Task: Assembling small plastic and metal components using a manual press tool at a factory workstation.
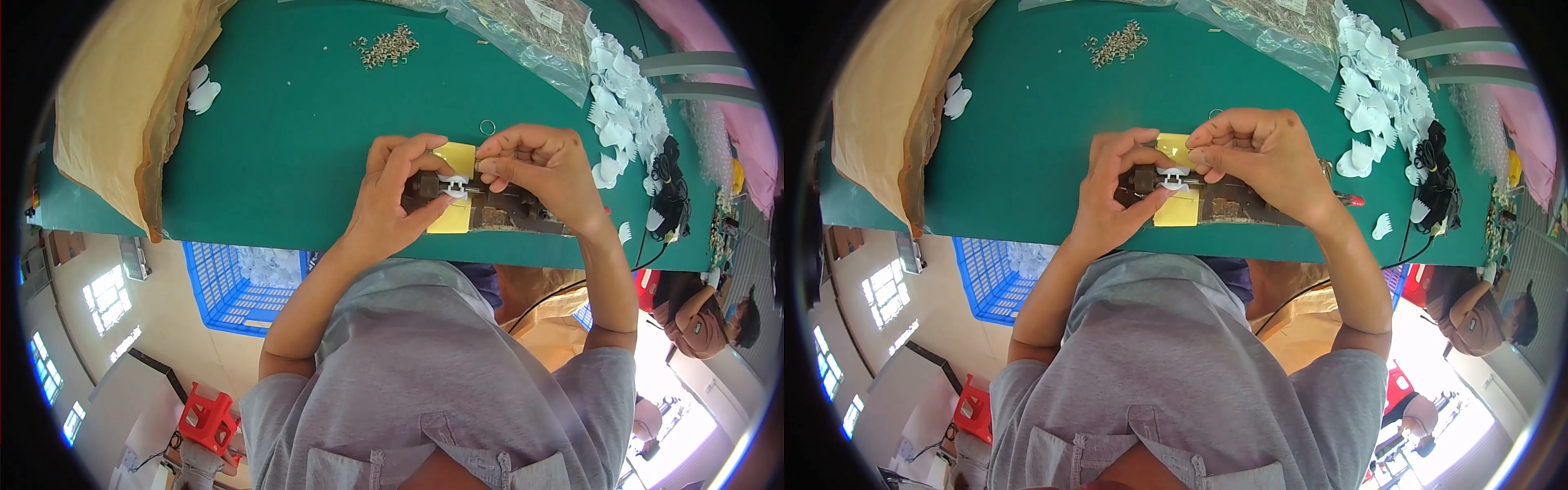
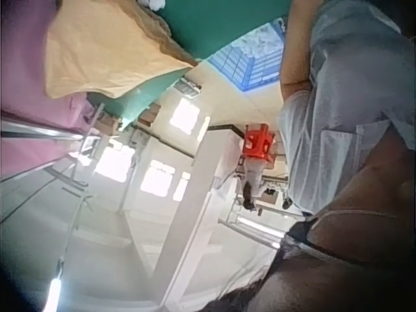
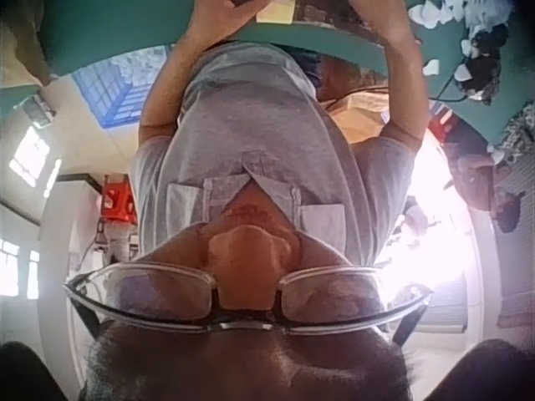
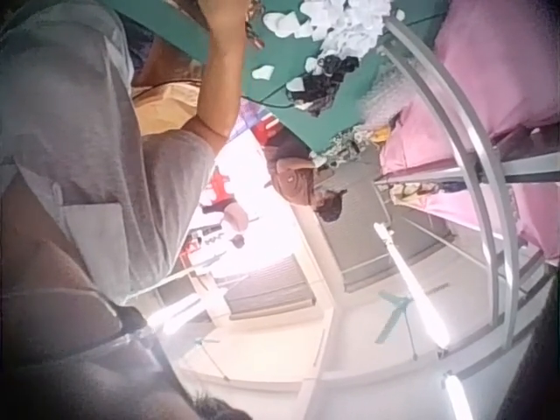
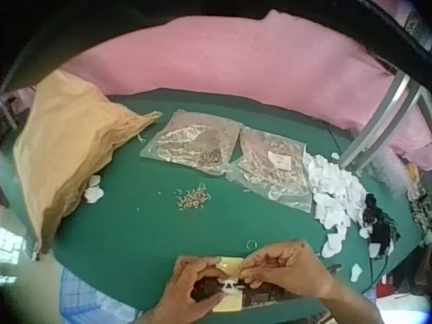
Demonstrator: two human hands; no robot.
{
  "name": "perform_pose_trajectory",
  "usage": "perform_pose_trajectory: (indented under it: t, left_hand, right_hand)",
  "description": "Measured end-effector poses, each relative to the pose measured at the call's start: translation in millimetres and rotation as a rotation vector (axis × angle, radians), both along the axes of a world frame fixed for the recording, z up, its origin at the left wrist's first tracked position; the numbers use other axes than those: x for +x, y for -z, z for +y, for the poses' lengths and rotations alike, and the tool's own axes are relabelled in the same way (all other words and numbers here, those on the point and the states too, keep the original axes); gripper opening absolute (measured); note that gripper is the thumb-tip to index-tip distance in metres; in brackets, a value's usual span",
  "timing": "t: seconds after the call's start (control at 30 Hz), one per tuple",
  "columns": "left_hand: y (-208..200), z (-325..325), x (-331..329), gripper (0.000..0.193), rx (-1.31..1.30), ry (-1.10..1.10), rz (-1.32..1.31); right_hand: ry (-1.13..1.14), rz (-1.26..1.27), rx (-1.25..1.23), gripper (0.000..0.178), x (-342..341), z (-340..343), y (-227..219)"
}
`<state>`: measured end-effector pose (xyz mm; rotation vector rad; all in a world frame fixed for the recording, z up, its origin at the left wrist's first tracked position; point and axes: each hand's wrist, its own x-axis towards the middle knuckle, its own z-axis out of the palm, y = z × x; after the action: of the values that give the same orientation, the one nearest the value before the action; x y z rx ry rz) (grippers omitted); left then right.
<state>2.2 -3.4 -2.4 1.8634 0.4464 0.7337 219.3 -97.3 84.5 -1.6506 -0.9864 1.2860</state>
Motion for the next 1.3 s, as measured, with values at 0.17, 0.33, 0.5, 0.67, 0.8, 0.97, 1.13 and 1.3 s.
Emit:
perform_pose_trajectory:
  t: [0.17,0.33,0.5,0.67,0.8,0.97,1.13,1.3]
  left_hand:
    - [-3,1,-1,0.064,0.032,0.018,0.040]
    - [0,-1,-1,0.065,-0.048,0.005,0.008]
    - [0,-1,0,0.065,-0.032,0.007,-0.004]
    - [2,-1,0,0.067,-0.038,0.003,-0.008]
    - [1,0,-1,0.069,-0.036,0.009,-0.003]
    - [2,-1,-1,0.070,-0.105,0.014,-0.013]
    - [-2,0,-2,0.069,0.009,0.003,0.037]
    - [0,1,-1,0.070,-0.009,0.009,0.018]
  right_hand:
    - [0.037,-0.245,0.131,0.012,-21,-14,3]
    - [0.016,-0.463,0.218,0.009,-36,-17,11]
    - [0.001,-0.591,0.295,0.006,-40,-19,20]
    - [-0.014,-0.612,0.315,0.007,-40,-19,20]
    - [-0.025,-0.647,0.355,0.008,-42,-16,17]
    - [-0.002,-0.738,0.375,0.007,-47,-14,18]
    - [0.151,-0.665,0.328,0.009,-59,-17,22]
    - [0.162,-0.657,0.268,0.008,-57,-14,17]
